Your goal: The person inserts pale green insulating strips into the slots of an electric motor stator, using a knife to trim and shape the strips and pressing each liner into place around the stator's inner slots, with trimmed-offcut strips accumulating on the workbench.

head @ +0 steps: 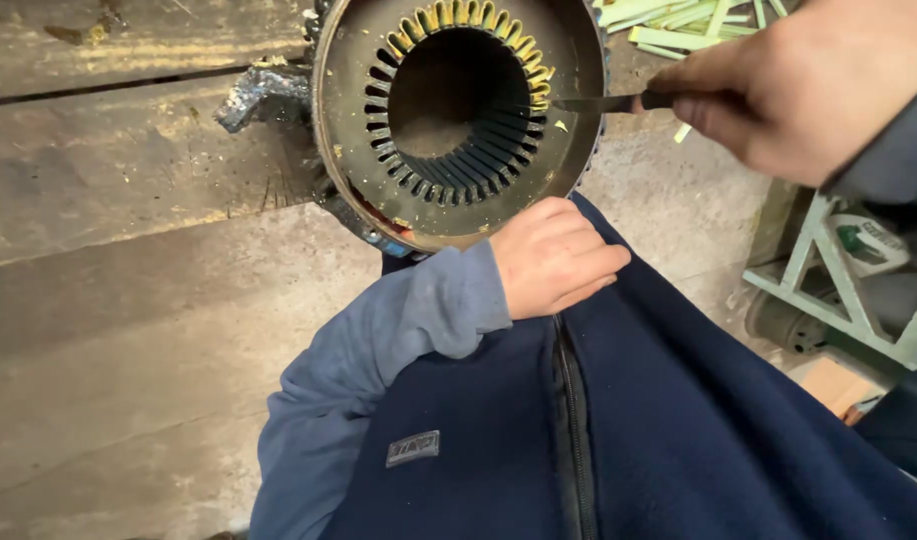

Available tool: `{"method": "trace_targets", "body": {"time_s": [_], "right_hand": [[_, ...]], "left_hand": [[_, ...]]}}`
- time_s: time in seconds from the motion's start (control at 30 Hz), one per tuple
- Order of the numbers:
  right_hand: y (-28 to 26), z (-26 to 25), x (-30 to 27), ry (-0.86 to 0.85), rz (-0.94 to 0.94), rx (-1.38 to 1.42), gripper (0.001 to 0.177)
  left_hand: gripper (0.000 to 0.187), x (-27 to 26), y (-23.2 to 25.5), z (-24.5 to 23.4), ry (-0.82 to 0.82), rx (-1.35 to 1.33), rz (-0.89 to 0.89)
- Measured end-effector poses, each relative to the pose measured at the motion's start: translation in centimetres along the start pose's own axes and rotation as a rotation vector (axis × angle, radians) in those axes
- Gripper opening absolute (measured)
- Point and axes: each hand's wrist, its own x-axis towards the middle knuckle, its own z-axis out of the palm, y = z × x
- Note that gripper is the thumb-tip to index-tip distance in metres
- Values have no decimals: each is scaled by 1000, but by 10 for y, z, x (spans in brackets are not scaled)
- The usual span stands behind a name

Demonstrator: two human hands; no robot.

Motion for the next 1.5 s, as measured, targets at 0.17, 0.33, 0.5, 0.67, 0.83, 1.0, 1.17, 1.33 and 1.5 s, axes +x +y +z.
{"method": "trace_targets", "body": {"time_s": [0.17, 0.33, 0.5, 0.67, 0.83, 1.0, 1.17, 1.33, 1.5], "right_hand": [[25, 35, 2, -87, 100, 607, 29], [11, 8, 4, 27, -26, 412, 27], [4, -2, 6, -152, 84, 255, 30], [6, -1, 6, -103, 4, 195, 29], [12, 6, 9, -30, -40, 288, 30], [8, -1, 14, -159, 3, 181, 32], [7, 1, 13, -41, -48, 199, 30], [-10, -19, 16, 16, -105, -69, 30], [-17, -29, 19, -66, -125, -218, 32]], "left_hand": [[19, -1, -1, 2, -3, -19, 12], [17, -3, -2, 4, 17, -22, 32], [17, -3, -4, 5, 6, -23, 23], [16, -3, -5, 4, -13, -38, 20], [17, -4, -5, 3, 15, -40, 30], [17, -4, -4, 4, 17, -34, 15], [17, -6, -5, 6, 21, -25, 23], [20, -8, -8, 11, 51, -24, 48], [22, -10, -7, 12, 47, -21, 37]]}}
